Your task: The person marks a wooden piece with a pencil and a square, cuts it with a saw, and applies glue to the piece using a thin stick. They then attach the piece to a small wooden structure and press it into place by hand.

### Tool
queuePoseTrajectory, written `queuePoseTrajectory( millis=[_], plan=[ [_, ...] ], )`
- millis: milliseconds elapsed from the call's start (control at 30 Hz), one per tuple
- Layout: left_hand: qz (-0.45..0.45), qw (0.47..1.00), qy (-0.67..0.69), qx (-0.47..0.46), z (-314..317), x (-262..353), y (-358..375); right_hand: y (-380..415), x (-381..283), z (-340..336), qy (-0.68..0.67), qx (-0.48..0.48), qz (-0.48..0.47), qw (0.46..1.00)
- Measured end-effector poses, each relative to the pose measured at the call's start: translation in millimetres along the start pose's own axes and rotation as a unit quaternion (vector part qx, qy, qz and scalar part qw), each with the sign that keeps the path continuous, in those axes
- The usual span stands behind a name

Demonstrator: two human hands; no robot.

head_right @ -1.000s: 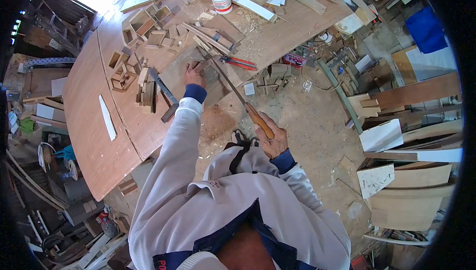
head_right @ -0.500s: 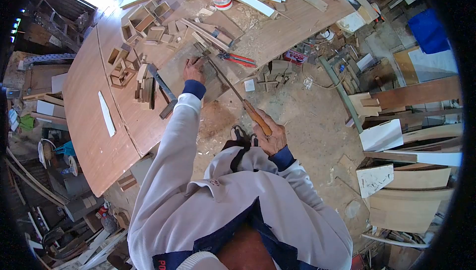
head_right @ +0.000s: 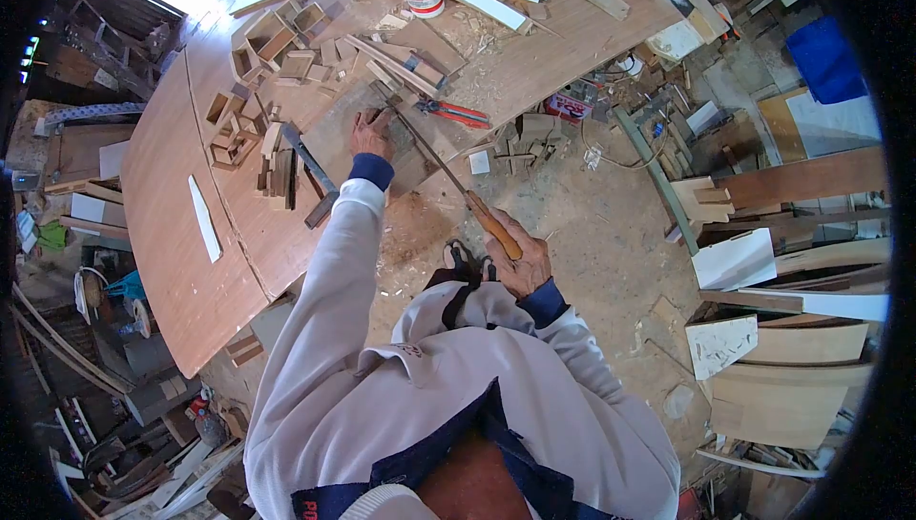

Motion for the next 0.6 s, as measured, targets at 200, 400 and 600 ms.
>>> queuePoseTrajectory(
  millis=[200, 400, 600],
  plan=[
    [0.004, 0.999, 0.027, 0.038, -8, 4, -2, 0, 1, 0, -0.011, 0.006, 0.009, 1.0],
    [0.014, 0.999, 0.029, 0.039, -1, -2, 0, -2, 0, -1, -0.015, 0.013, 0.009, 1.0],
    [0.011, 0.999, 0.032, 0.028, 2, -4, 0, -2, 0, 1, -0.002, 0.011, 0.001, 1.0]
  ],
)
Point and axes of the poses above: each hand's wrist, its own y-axis away from the middle knuckle, its own z-axis out of the palm, x = y × z, the point moved 6 cm from there along -y, towards the middle knuckle, and after that the axes turned 11 degrees about z, right-handed, at the moved point
